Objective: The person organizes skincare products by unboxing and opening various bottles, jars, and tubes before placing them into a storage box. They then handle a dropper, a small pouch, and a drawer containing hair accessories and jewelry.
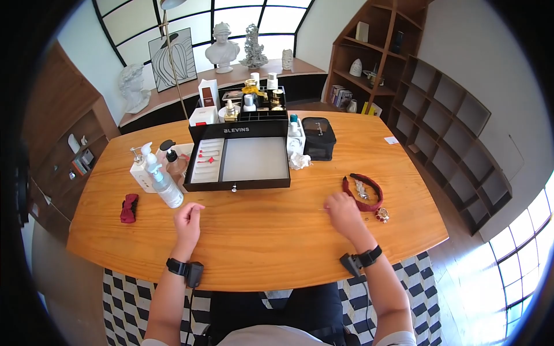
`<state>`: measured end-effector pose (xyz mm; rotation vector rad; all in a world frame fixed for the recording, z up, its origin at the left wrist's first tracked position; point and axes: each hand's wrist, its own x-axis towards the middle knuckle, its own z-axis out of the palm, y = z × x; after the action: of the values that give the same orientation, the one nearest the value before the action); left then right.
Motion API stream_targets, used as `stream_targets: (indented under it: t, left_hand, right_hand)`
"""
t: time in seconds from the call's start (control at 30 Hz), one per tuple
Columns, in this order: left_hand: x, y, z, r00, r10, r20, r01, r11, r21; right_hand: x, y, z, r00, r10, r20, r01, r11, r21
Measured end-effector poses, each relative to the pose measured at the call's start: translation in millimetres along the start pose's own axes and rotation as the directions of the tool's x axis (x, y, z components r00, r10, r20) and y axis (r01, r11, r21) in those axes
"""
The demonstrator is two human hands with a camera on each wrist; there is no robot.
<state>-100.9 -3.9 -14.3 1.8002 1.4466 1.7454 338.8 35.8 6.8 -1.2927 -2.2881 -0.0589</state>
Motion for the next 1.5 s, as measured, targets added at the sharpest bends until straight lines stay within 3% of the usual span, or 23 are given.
stream_targets:
  t: [0.03, 0.1, 0.17, 0.27, 0.37, 0.47, 0.67, 0.87, 0.97, 1.07, 1.17, 1.27, 1.37, 1.5]
  left_hand:
    - [-1, 2, 1, 1.0, 0.009, 0.024, -0.009, 1.0, 0.005]
    - [-2, 1, 6, 0.997, 0.053, 0.047, -0.053, 0.998, -0.017]
    - [-2, 2, 5, 0.989, 0.12, 0.088, -0.122, 0.992, 0.017]
    - [-5, 4, 6, 0.976, 0.052, 0.213, -0.053, 0.999, -0.003]
    - [-8, 12, 6, 0.953, 0.025, 0.303, -0.021, 1.0, -0.015]
    - [-9, 17, 7, 0.911, 0.004, 0.413, 0.002, 1.0, -0.015]
    - [-11, 11, 19, 0.869, 0.122, 0.479, -0.14, 0.99, 0.001]
    - [-10, 21, 18, 0.861, -0.061, 0.505, 0.02, 0.996, 0.088]
    - [-9, 26, 17, 0.875, -0.138, 0.463, 0.117, 0.99, 0.074]
    - [-8, 23, 16, 0.893, -0.114, 0.436, 0.101, 0.993, 0.053]
    - [-7, 20, 19, 0.913, 0.0, 0.408, -0.005, 1.0, 0.012]
    - [-6, 25, 19, 0.917, -0.034, 0.398, 0.036, 0.999, 0.002]
    - [-6, 17, 21, 0.935, 0.047, 0.351, -0.037, 0.999, -0.034]
    - [-8, 20, 19, 0.939, 0.044, 0.342, -0.037, 0.999, -0.025]
  right_hand:
    - [8, -21, -1, 1.0, -0.022, -0.008, 0.022, 0.998, 0.061]
    - [16, -69, 8, 0.994, 0.007, 0.111, -0.057, 0.884, 0.464]
    - [25, -119, 11, 0.98, -0.098, 0.172, -0.02, 0.817, 0.576]
    - [41, -152, 37, 0.958, -0.236, 0.162, 0.083, 0.77, 0.633]
    - [50, -161, 66, 0.96, -0.159, 0.231, -0.071, 0.659, 0.749]
    - [48, -160, 74, 0.956, -0.047, 0.29, -0.207, 0.592, 0.779]
    - [43, -152, 81, 0.972, -0.039, 0.233, -0.166, 0.589, 0.791]
    - [45, -156, 79, 0.989, -0.046, 0.137, -0.074, 0.652, 0.755]
    - [45, -157, 75, 0.992, -0.008, 0.127, -0.081, 0.731, 0.677]
    - [46, -157, 75, 0.994, 0.052, 0.099, -0.109, 0.666, 0.738]
    - [48, -155, 77, 0.997, 0.066, 0.043, -0.077, 0.698, 0.712]
    - [49, -158, 68, 0.997, 0.074, 0.029, -0.073, 0.713, 0.697]
    - [51, -157, 71, 0.997, 0.067, 0.033, -0.071, 0.712, 0.699]
    - [47, -159, 78, 0.996, 0.075, 0.057, -0.092, 0.658, 0.748]
